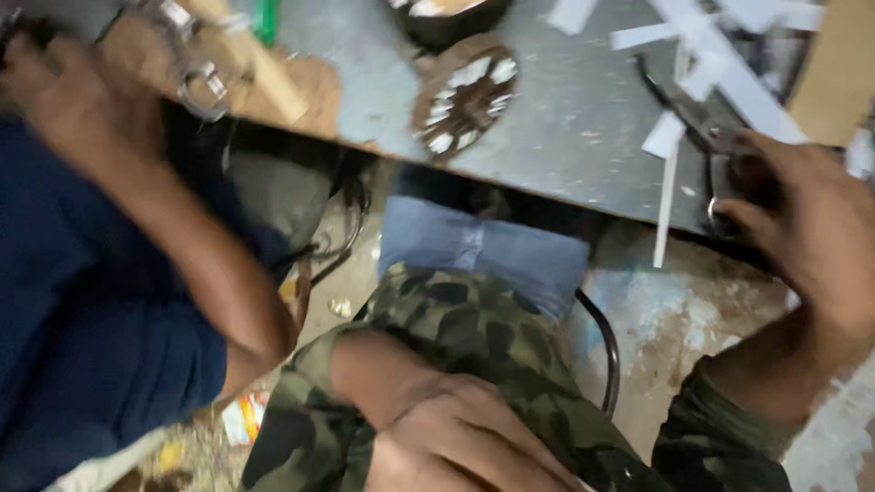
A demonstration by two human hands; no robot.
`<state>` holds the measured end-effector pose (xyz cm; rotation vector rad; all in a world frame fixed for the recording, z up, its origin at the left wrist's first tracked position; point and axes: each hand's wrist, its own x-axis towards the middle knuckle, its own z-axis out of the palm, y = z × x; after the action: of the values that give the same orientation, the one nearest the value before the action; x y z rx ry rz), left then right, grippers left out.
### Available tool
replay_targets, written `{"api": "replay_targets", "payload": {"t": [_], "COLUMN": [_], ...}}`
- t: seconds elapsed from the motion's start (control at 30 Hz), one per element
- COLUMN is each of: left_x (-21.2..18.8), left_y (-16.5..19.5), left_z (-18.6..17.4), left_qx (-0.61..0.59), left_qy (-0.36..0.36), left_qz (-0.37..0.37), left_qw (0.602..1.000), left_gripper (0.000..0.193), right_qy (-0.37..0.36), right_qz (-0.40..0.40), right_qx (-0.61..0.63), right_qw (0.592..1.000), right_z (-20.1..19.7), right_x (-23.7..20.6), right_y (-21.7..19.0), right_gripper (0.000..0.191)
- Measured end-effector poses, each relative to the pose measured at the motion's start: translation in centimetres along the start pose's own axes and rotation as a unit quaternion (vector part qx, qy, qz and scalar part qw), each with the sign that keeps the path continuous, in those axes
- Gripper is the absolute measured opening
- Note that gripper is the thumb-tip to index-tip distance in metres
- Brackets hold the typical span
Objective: The person cuts white strips with shears and inserts them into the slots of a motor rotor. They repeat this process multiple times, handling the rotor and strips by hand.
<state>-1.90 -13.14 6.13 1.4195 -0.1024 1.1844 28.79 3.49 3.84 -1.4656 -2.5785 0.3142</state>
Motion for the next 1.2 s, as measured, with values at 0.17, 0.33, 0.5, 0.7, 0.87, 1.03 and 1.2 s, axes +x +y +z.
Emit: {"api": "replay_targets", "payload": {"t": [0.17, 0.33, 0.5, 0.7, 0.87, 1.03, 1.2], "left_x": [-1.5, 0.6, -0.3, -0.8, -1.6, -3.0, -4.2], "left_y": [0.1, -3.8, -5.2, -6.3, -5.4, -5.7, -7.1], "left_z": [-1.3, -0.9, -0.9, -1.3, -2.9, -3.8, -5.7], "left_qx": [-0.018, 0.082, -0.170, -0.138, 0.320, 0.207, -0.125], "left_qy": [-0.026, 0.266, 0.425, 0.457, 0.392, 0.405, 0.456], "left_qz": [-0.102, -0.126, -0.177, -0.185, -0.145, -0.214, -0.239], "left_qw": [0.994, 0.952, 0.871, 0.859, 0.851, 0.865, 0.848], "left_gripper": [0.027, 0.009, 0.011, 0.010, 0.014, 0.012, 0.010], "right_qy": [0.112, 0.302, 0.259, 0.252, 0.258, 0.149, 0.073], "right_qz": [0.056, -0.056, -0.041, 0.011, 0.039, 0.023, -0.087], "right_qx": [0.219, 0.522, 0.509, 0.536, 0.529, 0.498, 0.362], "right_qw": [0.968, 0.796, 0.820, 0.806, 0.807, 0.854, 0.925], "right_z": [-0.1, 4.3, 5.7, 7.1, 8.1, 7.3, 5.8], "right_x": [-3.5, -4.9, -4.4, -4.9, -4.7, -2.9, -0.7], "right_y": [-7.6, -13.4, -13.7, -13.8, -13.2, -12.7, -13.1], "right_gripper": [0.025, 0.031, 0.023, 0.015, 0.019, 0.024, 0.028]}}
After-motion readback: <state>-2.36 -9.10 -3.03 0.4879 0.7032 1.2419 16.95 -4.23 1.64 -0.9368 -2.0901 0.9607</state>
